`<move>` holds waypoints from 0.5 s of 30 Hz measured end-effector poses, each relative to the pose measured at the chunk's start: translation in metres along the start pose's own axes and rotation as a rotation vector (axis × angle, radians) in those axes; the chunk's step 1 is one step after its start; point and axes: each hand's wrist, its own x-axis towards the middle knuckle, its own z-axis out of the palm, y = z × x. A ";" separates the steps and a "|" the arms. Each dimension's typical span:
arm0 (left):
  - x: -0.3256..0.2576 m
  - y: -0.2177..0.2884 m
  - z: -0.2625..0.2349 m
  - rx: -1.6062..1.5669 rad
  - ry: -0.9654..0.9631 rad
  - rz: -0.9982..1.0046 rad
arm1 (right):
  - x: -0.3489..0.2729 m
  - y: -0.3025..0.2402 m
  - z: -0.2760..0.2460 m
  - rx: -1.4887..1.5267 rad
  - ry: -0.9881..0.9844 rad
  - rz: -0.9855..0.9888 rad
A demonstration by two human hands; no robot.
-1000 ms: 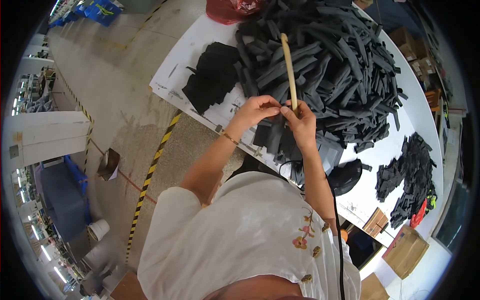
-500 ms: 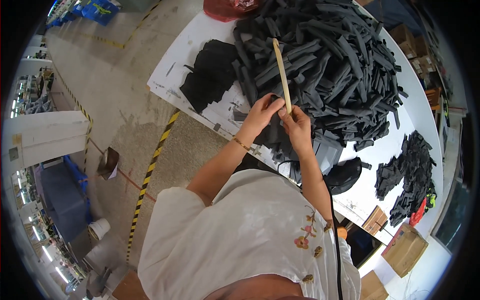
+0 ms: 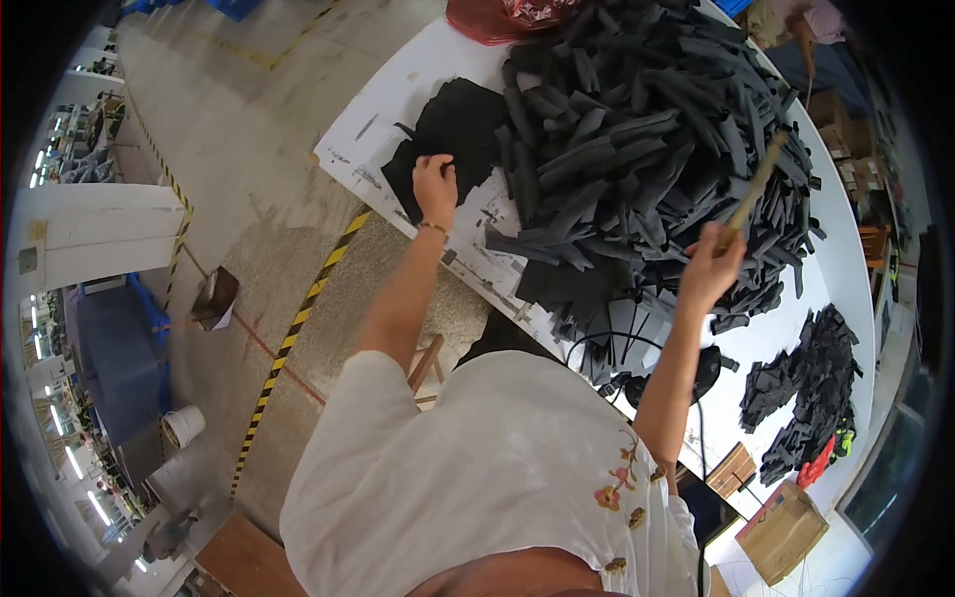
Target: Inserting foam padding strips into black fabric pouches using a wooden stick for positioning.
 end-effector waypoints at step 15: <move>0.040 0.026 -0.039 -0.086 -0.503 0.493 | -0.102 0.007 0.043 -0.219 -0.720 -0.308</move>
